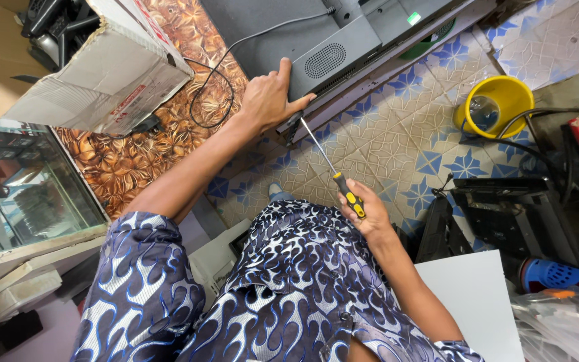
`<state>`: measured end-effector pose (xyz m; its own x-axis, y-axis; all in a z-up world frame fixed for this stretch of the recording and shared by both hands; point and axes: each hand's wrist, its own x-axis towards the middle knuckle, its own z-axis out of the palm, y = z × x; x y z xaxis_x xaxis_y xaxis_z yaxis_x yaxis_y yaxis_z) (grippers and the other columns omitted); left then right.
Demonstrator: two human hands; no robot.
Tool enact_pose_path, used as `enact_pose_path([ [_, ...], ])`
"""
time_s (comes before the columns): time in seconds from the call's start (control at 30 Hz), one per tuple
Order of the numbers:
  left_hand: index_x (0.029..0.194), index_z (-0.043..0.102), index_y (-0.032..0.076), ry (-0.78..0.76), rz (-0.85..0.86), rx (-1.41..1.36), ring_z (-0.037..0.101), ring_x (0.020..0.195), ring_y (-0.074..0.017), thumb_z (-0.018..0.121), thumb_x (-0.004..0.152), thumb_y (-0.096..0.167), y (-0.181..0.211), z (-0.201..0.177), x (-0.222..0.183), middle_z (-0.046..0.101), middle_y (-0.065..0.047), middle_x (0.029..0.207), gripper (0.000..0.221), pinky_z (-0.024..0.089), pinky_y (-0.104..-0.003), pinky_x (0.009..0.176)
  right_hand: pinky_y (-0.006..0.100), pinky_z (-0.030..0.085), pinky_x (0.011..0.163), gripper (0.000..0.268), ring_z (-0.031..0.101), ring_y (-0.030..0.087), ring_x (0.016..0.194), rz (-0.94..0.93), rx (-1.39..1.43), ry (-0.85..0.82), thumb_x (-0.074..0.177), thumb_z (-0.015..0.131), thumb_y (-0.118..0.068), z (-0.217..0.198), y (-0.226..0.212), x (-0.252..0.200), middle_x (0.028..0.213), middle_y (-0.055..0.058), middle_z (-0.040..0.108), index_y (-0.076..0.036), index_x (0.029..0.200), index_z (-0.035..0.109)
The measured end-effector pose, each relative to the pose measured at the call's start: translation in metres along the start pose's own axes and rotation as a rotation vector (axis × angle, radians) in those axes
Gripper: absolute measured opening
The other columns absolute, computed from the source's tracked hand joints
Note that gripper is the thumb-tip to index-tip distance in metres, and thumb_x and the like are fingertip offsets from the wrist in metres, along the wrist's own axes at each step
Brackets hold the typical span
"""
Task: The person uses a screwdriver to loosen and remove screws from the back panel of a black electronic device placed on a cluttered workbench. The person systematically works along the edge of the device, removing screws one by one.
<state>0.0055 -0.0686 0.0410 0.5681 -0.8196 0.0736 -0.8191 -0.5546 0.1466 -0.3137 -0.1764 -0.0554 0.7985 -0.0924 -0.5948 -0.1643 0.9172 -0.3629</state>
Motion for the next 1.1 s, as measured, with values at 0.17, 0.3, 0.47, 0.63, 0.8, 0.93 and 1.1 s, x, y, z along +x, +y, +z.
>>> enact_pose_path([
  [0.17,0.119,0.044,0.001,0.010,0.010,0.003,0.067,0.060,-0.0458,0.051,0.096,0.079,-0.002,0.004,0.002,0.068,-0.018,0.072,0.082,0.048,-0.054,0.047,0.021,0.026,0.030,0.033,0.040,0.010,0.037,-0.059,-0.234,0.004,0.090,0.070,-0.018,0.026,-0.008,-0.017,0.081,0.011,0.053,-0.003,0.112,0.051],
  [0.3,0.124,0.044,-0.001,0.001,0.007,0.020,0.068,0.060,-0.0455,0.051,0.096,0.080,-0.003,0.005,0.003,0.068,-0.018,0.073,0.086,0.049,-0.054,0.044,0.028,0.053,0.092,0.029,0.068,0.017,0.101,-0.631,-1.161,0.329,0.082,0.080,-0.015,0.048,-0.001,-0.034,0.107,0.004,0.072,-0.011,0.108,0.066],
  [0.47,0.122,0.045,0.000,0.029,-0.009,0.025,0.067,0.059,-0.0448,0.050,0.095,0.082,-0.004,0.013,0.001,0.066,-0.016,0.072,0.086,0.048,-0.053,0.044,0.038,0.053,0.065,0.031,0.067,0.028,0.077,-1.280,-1.644,0.242,0.099,0.073,-0.013,0.042,0.012,-0.034,0.103,0.016,0.070,0.003,0.125,0.067],
  [0.63,0.121,0.046,-0.001,0.079,0.005,0.026,0.066,0.056,-0.0444,0.048,0.096,0.083,-0.006,0.019,0.001,0.065,-0.015,0.071,0.087,0.047,-0.052,0.044,0.039,0.054,0.075,0.030,0.068,0.029,0.084,-1.177,-1.435,0.163,0.099,0.071,-0.014,0.047,0.003,-0.035,0.101,0.020,0.071,0.007,0.121,0.068],
  [0.8,0.119,0.046,0.000,0.072,0.018,0.017,0.064,0.053,-0.0429,0.048,0.097,0.081,-0.006,0.018,0.002,0.063,-0.015,0.069,0.084,0.047,-0.051,0.043,0.022,0.032,0.044,0.028,0.042,0.007,0.046,-0.574,-0.761,0.206,0.093,0.073,-0.015,0.034,0.004,-0.024,0.061,0.002,0.051,0.003,0.114,0.072],
  [0.93,0.126,0.046,-0.002,0.093,0.015,0.032,0.064,0.054,-0.0421,0.048,0.096,0.082,-0.007,0.020,0.002,0.064,-0.014,0.070,0.089,0.047,-0.050,0.043,0.019,0.022,0.031,0.025,0.043,0.008,0.039,-0.311,-0.459,0.039,0.097,0.065,-0.021,0.029,-0.011,-0.021,0.070,0.009,0.058,0.004,0.098,0.065],
  [1.1,0.126,0.046,-0.002,0.101,0.017,0.026,0.064,0.053,-0.0430,0.049,0.095,0.082,-0.007,0.022,0.001,0.064,-0.015,0.070,0.089,0.046,-0.052,0.043,0.019,0.032,0.031,0.039,0.043,0.011,0.037,0.050,-0.024,-0.081,0.099,0.064,-0.023,0.003,-0.009,-0.005,0.073,0.013,0.052,0.010,0.119,0.057],
])
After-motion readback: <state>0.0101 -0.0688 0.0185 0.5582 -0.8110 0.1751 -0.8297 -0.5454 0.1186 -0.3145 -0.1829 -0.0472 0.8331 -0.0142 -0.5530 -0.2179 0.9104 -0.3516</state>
